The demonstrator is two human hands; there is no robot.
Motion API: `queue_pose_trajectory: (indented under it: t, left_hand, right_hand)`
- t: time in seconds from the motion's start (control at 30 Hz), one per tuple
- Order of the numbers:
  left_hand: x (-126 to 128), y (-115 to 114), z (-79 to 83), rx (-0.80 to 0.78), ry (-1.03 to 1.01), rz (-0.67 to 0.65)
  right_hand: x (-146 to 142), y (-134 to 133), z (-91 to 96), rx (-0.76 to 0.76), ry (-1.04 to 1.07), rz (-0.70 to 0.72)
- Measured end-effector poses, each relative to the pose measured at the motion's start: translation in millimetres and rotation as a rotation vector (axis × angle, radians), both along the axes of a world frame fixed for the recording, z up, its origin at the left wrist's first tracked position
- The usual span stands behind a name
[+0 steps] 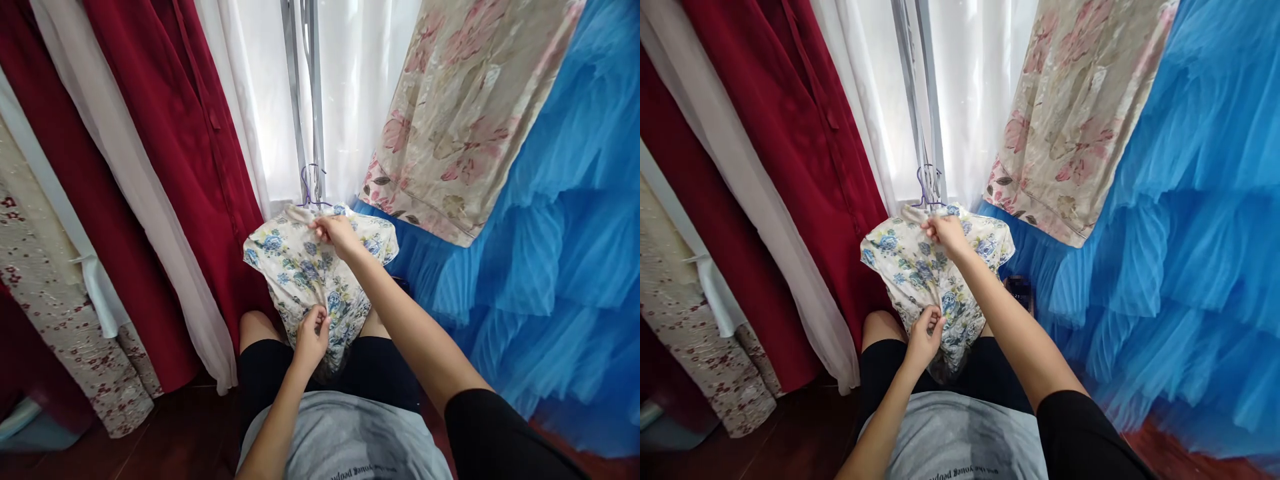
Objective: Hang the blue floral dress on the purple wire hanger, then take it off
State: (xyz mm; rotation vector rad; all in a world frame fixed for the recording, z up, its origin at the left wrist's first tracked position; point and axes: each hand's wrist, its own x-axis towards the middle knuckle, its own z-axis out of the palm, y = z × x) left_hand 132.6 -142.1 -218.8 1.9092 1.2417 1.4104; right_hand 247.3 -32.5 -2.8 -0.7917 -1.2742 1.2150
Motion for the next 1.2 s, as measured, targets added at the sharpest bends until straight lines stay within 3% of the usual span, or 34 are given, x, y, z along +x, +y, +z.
queue_pose_trajectory:
  t: [0.1, 0.2, 0.27, 0.37, 0.47, 0.57, 0.67, 0.83, 1.0, 1.1, 1.2]
  left_hand:
    - [2, 1, -13.8, -0.049, -0.033, -0.017]
    - [-1, 5, -0.9, -0.052, -0.078, -0.021]
    - [-8, 12, 32.5, 0.011, -0.115, -0.002]
    - [-21, 32, 108.9, 0.241, -0.149, 0.064]
    - [-29, 60, 180.7, 0.437, -0.021, 0.044]
    - [-25, 78, 218.2, 0.533, 0.190, 0.024]
    - [-13, 81, 223.8, 0.544, 0.197, 0.046]
    - [-3, 82, 211.2, 0.523, 0.053, 0.059]
    - [-1, 86, 208.3, 0.580, 0.023, 0.097]
    - [-11, 88, 216.8, 0.611, -0.080, 0.113]
    - [-46, 97, 229.1, 0.635, -0.234, 0.185]
  right_hand:
    - [-1, 4, 5.1, 0.014, 0.005, -0.015]
    - [3, -4, -10.9, 0.121, -0.081, 0.034]
    - [6, -10, -20.5, 0.199, -0.126, 0.036]
    - [11, -18, -21.5, 0.262, -0.146, 0.018]
    - [17, -25, -11.7, 0.313, -0.155, 0.019]
    - [25, -26, -7.8, 0.345, -0.144, 0.014]
    - [28, -23, -18.2, 0.366, -0.121, -0.011]
    - [22, -19, -42.2, 0.334, -0.154, -0.028]
    - [16, -14, -43.5, 0.328, -0.196, 0.012]
    - [16, -12, -48.9, 0.312, -0.300, 0.024]
    - [17, -14, -65.3, 0.229, -0.405, 0.021]
